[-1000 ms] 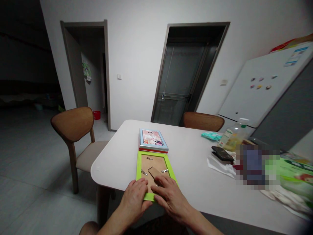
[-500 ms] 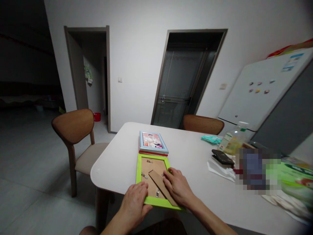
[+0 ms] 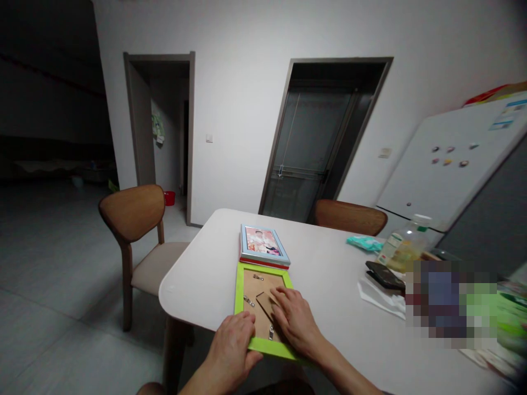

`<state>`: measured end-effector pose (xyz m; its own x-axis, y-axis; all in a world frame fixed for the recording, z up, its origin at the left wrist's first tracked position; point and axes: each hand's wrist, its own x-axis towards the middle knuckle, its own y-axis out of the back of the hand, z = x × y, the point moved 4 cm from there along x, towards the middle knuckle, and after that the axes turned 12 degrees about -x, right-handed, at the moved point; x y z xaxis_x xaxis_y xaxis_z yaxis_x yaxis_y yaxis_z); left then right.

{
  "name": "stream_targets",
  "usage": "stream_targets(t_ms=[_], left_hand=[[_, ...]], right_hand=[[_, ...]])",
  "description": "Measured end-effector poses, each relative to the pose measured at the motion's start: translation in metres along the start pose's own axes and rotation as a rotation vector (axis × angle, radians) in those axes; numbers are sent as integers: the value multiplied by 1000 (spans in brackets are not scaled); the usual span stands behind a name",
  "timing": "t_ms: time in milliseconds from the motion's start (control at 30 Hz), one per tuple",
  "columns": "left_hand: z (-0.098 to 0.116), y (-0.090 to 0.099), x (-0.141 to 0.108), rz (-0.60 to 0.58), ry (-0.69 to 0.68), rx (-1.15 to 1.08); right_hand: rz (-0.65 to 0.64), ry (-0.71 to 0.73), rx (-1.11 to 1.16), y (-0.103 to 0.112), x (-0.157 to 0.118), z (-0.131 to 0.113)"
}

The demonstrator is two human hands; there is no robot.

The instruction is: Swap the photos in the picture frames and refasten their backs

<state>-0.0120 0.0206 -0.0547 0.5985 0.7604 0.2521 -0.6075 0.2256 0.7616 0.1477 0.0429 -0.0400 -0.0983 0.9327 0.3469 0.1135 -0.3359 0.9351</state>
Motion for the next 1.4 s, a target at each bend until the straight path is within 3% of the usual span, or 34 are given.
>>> stream_targets(t_ms=[100,200,600,833,1167,1400], left_hand=[[-1,0,0,7,-8,14],[-2,0,0,12,-26,11],[1,4,-1,-1,-1,-6],[-1,2,-1,-11,21,-17],[8,7,-2,-8,47,-52],[-1,5,-6,-2,67,-34]], right_hand=[[-54,138,74,-4,10,-29],[-119,189,75,-7,18,-44],[-114,260,69,-4,15,-44],[-42,-154,153,-26,68,-1],[-119,-416,111,-67,100,23],[-52,-474,278,-54,103,24]])
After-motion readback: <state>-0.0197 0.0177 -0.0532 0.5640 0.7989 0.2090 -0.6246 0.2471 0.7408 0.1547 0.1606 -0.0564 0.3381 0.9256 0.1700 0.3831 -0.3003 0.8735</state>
